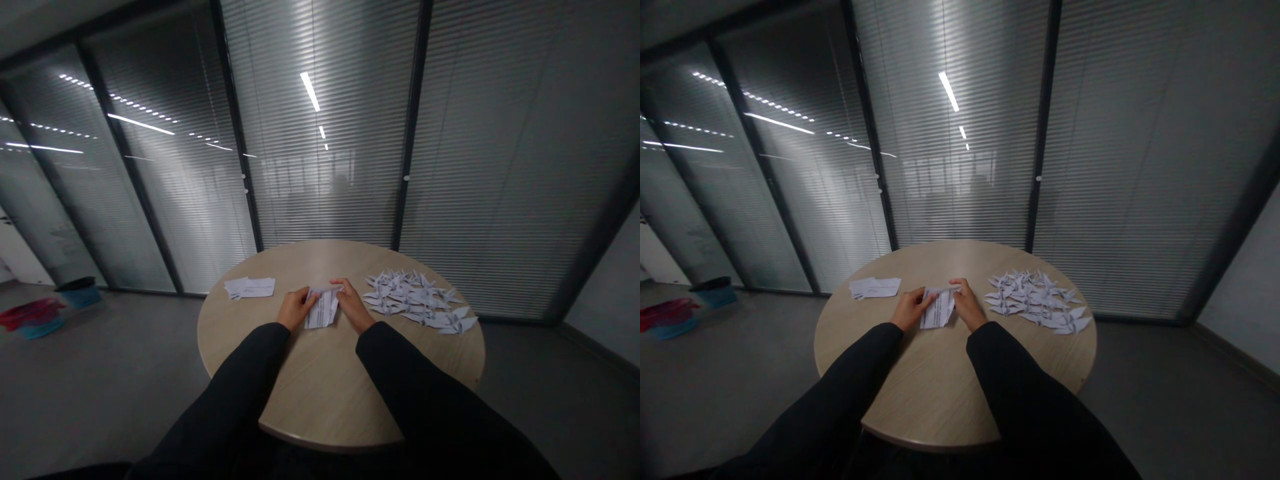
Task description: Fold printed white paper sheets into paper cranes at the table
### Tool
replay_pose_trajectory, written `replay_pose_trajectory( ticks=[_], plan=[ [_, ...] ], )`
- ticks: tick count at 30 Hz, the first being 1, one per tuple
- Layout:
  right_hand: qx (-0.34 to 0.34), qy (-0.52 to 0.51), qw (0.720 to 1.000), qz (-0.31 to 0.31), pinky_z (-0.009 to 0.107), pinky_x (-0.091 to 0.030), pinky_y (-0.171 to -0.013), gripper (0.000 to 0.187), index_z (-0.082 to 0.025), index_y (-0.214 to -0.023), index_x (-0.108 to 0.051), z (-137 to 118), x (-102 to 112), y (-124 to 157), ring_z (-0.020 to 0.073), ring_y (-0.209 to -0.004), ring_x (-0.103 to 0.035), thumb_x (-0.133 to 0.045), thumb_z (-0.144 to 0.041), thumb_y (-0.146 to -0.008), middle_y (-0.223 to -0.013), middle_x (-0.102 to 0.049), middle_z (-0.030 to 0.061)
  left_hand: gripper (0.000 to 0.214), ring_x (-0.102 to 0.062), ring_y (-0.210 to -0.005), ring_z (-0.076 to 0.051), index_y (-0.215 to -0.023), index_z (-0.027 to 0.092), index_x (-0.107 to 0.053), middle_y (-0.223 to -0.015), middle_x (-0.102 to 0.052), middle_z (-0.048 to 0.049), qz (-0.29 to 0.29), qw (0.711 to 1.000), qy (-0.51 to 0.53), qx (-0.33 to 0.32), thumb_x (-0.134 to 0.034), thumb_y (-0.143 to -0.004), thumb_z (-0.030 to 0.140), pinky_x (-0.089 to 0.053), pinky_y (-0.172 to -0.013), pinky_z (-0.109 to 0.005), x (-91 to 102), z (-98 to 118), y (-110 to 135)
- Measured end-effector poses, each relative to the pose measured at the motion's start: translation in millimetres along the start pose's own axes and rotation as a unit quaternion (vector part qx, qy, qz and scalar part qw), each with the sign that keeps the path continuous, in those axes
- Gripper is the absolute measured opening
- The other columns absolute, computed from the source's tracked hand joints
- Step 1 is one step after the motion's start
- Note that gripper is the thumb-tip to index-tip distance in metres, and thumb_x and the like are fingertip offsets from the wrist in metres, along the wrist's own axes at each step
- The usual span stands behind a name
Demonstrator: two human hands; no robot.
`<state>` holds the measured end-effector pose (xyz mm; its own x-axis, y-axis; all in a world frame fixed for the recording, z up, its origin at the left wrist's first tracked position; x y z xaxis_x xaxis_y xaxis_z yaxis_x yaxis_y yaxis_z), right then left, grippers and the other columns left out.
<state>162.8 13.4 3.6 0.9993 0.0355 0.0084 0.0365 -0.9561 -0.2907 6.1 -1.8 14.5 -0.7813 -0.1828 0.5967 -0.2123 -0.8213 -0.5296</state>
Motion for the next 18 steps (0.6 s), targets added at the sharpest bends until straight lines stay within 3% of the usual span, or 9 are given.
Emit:
replay_pose_trajectory(
  ticks=[7,11,18],
  plan=[
    [0.015,-0.013,0.999,-0.05,0.023,-0.041,-0.054,0.051,-0.02,-0.105,-0.041,-1.9,-3.6,1.2,0.0125,-0.057,-0.055,-0.047,-0.009,-0.056,-0.064,-0.055,-0.0068,0.041,-0.036,-0.049,-0.009,-0.062,0.015,-0.051,-0.051,-0.04,0.0043,0.042,0.998,-0.037,0.006,-0.042,-0.084,0.048,-0.024,-0.049,-0.022,4.4,0.0,-1.1],
    [0.021,-0.044,0.996,-0.074,0.025,-0.045,-0.061,0.057,-0.02,-0.109,-0.038,2.1,-5.1,0.8,0.0144,-0.067,-0.06,-0.05,-0.009,-0.055,-0.075,-0.061,-0.0031,0.039,-0.038,-0.05,-0.009,-0.064,0.016,-0.052,-0.053,-0.042,0.0041,0.047,0.998,-0.041,0.014,-0.041,-0.084,0.048,-0.025,-0.05,-0.022,5.9,1.9,-1.4],
    [0.006,-0.062,0.995,-0.074,0.028,-0.049,-0.065,0.069,-0.021,-0.121,-0.031,4.4,-4.9,-0.6,0.0157,-0.069,-0.063,-0.054,-0.008,-0.057,-0.076,-0.065,-0.0027,0.039,-0.037,-0.052,-0.009,-0.066,0.015,-0.055,-0.054,-0.044,0.0036,0.055,0.998,-0.028,0.028,-0.042,-0.083,0.047,-0.025,-0.049,-0.021,6.3,-0.6,-2.4]
  ],
)
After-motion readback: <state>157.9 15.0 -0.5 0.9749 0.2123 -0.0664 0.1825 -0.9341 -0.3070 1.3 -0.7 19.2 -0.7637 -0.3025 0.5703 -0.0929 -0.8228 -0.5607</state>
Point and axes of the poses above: each hand's wrist, its own y-axis away from the middle knuckle, its own x-axis out of the back of the hand, z = x × y, the point moved 3 cm from there along -y, towards the middle knuckle
